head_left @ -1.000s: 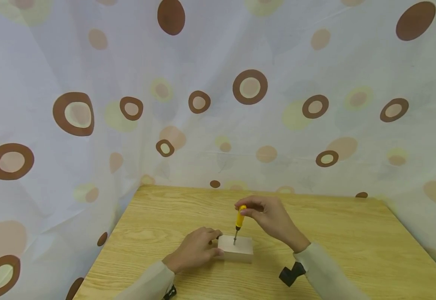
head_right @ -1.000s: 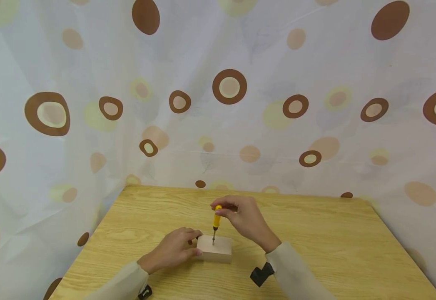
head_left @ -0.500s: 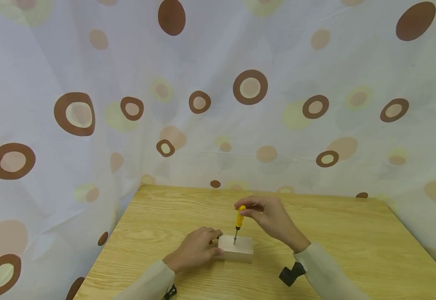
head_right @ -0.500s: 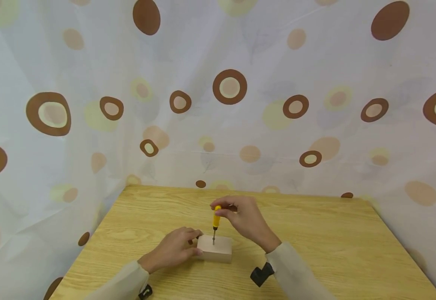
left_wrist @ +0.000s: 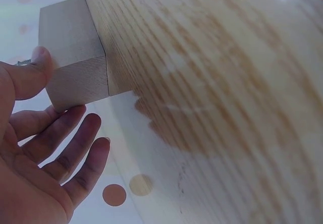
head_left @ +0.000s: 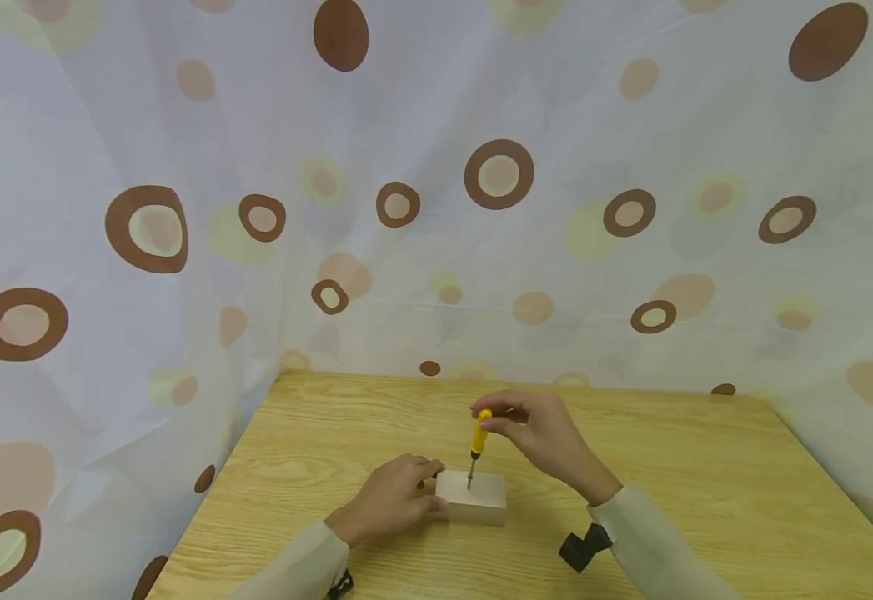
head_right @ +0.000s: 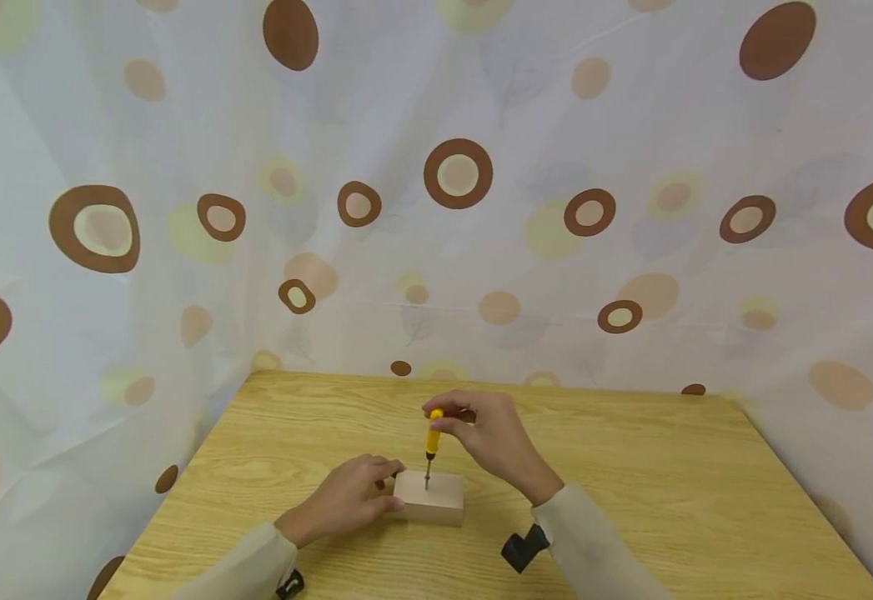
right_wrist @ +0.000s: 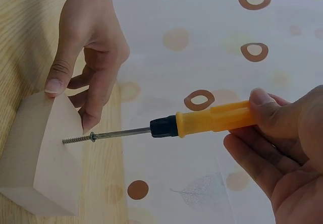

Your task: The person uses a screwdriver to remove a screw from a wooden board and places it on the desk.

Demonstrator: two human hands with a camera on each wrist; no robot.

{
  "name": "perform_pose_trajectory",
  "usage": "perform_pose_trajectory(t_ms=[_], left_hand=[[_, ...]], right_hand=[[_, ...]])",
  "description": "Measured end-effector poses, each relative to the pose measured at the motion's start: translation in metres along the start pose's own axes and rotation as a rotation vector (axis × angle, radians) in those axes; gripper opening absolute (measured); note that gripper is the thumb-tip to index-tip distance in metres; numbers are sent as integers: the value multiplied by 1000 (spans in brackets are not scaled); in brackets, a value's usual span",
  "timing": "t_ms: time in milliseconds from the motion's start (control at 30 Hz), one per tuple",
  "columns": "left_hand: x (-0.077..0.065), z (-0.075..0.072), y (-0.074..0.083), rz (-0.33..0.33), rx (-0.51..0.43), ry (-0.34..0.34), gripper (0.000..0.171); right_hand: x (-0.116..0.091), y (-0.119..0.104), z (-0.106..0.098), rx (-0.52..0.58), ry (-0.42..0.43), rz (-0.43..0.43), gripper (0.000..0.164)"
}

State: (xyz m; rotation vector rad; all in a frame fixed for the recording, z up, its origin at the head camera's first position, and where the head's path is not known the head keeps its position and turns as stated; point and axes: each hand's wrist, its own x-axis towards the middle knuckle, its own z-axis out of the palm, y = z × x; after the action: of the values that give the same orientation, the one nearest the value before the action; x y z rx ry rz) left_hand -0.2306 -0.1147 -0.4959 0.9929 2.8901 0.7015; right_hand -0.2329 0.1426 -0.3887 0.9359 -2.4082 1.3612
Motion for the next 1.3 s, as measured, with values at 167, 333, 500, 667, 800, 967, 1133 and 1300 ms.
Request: perform_pose_trajectory(t_ms=[167,333,500,667,800,967,1133,1300], left_hand=[[-1,-1,1,9,0,8,55],[-1,-1,1,7,3,10,55],[-2,-2,1,1,-3,9,56],[-1,-2,1,4,-6,9,55],[-1,-2,1,1,-17,5,56],[-1,-1,1,0,-10,10,57],[-1,-2,0,19,0,18,56],[-2,-2,1,25,-6,17,55]], right_hand=[[0,0,1,10,-26,13,21],[-1,0,2,-21,8,4,22],[0,0,1,-32,-8,-27,25],[0,-1,2,-31,-11,-26,23],[-1,-1,2,-40,11,-33,23],[1,-2,2,-29,-26,-44,23],[1,-2,3,-25,-17,-24,22],[0,-2,3,-45,9,-41,25]])
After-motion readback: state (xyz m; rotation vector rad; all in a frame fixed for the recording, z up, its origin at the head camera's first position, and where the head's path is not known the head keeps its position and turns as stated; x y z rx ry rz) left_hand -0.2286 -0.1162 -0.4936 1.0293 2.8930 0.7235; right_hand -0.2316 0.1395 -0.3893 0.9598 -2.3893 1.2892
